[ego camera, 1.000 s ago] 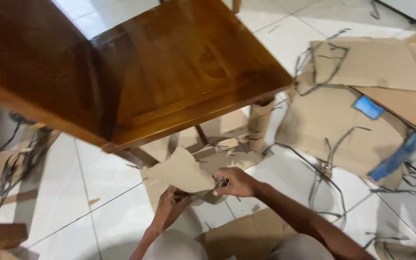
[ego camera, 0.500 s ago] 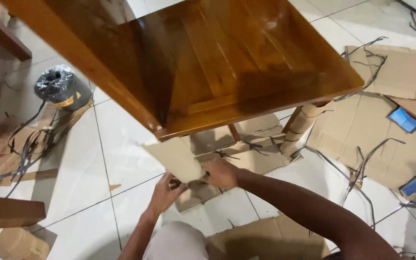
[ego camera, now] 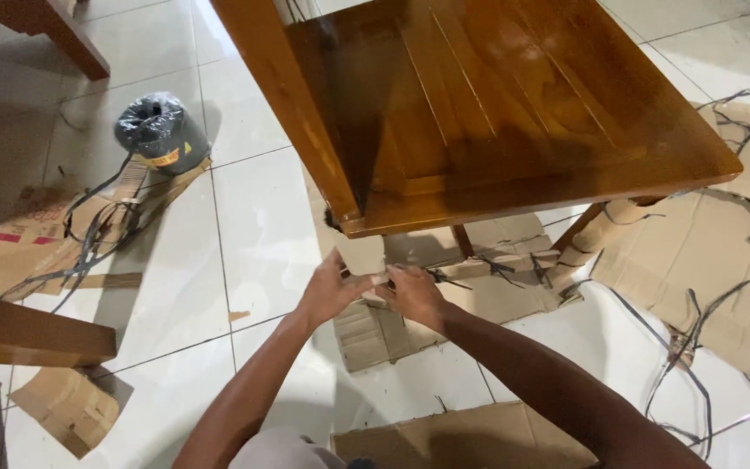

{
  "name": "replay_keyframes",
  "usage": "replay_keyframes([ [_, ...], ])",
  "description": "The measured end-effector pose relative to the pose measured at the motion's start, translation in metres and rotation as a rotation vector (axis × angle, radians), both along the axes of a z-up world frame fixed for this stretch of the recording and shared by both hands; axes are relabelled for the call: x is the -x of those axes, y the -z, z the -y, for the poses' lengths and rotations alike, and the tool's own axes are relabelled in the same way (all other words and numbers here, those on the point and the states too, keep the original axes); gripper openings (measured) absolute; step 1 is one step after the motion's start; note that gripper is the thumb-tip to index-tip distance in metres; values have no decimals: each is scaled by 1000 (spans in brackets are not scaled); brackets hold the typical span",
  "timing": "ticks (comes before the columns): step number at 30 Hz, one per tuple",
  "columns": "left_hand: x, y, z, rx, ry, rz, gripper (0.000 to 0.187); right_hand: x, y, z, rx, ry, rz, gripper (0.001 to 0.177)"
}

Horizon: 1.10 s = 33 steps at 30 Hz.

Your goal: Wrapping wooden furniture legs with cardboard and securing them with plastic ties for protection

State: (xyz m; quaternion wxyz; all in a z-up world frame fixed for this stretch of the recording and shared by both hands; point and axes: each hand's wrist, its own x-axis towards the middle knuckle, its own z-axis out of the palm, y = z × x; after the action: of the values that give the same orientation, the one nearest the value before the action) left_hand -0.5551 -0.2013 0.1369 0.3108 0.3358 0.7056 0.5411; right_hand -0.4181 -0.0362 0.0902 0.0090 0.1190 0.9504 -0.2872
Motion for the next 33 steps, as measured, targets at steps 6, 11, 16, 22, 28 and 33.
replay_keyframes([
  [6, 13, -3, -12, 103, 39, 46, 71, -7, -21, -3, 85, 51, -23, 52],
  [11, 6, 0, -26, 240, -136, -34, 79, -15, -35, -17, 256, 28, -16, 35],
  [16, -23, 11, -42, 186, -261, 22, 82, -20, -16, -44, 319, 20, 50, 29],
  [22, -34, 37, -58, -147, -417, -94, 46, -43, 23, -79, 108, 104, -87, 26],
  [28, -27, 81, -74, -293, -524, -122, 45, -92, 50, -84, -577, 50, -46, 50],
  [33, -32, 109, -97, -390, -622, -178, 50, -114, 70, -96, -797, -25, -117, 74],
])
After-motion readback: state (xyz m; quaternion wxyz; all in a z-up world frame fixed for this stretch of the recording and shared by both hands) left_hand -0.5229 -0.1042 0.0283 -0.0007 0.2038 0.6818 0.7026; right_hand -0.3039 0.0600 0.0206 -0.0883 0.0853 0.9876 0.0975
